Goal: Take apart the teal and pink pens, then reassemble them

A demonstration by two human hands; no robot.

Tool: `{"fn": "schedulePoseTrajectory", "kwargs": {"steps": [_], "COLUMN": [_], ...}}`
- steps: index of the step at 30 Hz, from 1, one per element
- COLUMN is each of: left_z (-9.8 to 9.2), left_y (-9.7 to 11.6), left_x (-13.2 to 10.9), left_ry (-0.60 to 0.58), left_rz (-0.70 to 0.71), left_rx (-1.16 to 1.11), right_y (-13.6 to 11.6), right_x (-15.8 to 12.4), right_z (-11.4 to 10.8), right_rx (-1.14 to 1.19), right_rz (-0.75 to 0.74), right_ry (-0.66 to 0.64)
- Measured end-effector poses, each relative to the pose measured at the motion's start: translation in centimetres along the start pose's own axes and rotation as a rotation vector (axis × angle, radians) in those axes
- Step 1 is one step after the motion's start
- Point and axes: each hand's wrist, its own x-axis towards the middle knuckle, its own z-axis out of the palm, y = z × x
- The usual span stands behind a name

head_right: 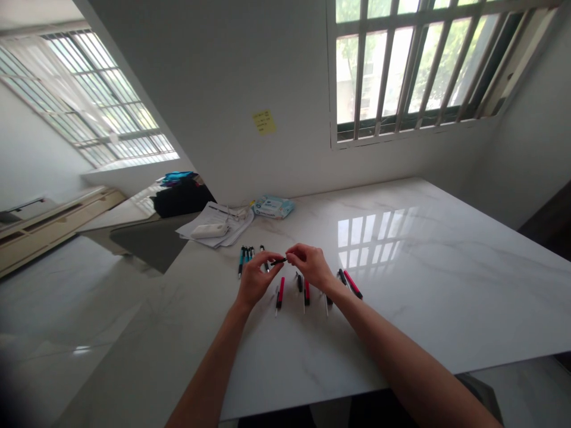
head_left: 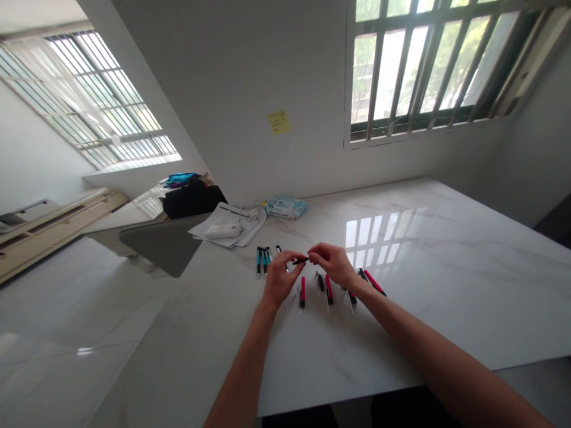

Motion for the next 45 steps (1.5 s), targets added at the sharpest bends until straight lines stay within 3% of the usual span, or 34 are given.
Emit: {"fn": "schedulePoseTrajectory", "kwargs": {"steps": [7,12,20,25,29,37,45], "left_z": [0.0,0.0,0.2,0.4,0.4,0.3,0.8], "left_y": [-0.3,-0.1,-0.3,-0.8,-1.1,-0.9,-0.7], "left_x": [-0.1,-0.2,-0.3,-0.2,-0.2,-0.1,-0.1], "left_ry": [0.012,-0.001,-0.013,0.017,0.018,-0.022,0.01], "left_rz": [-0.021,-0.04,-0.074,-0.155,-0.151,-0.166,-0.293], "left_rx": [-0.035,-0.067,-0.106,-0.201,-0.203,-0.23,-0.487], "right_y": [0.2,0.0,-0.9,-1.0,-1.1,-1.2,-2.0], "right_x": [0.0,-0.1,-0.1,-0.1,-0.2,-0.1,-0.4], "right_z": [-0.2,-0.6,-1.0,-1.0,-1.0,-1.2,-0.9], "right_rx": [0.063,-0.053,-0.23,-0.184,-0.221,-0.211,-0.253], "right_rz": [0.017,0.072,0.031,0.019,0.012,-0.005,-0.006], "right_ry": [-0.079,-0.118,-0.095,-0.136,-0.086,-0.121,-0.151]}}
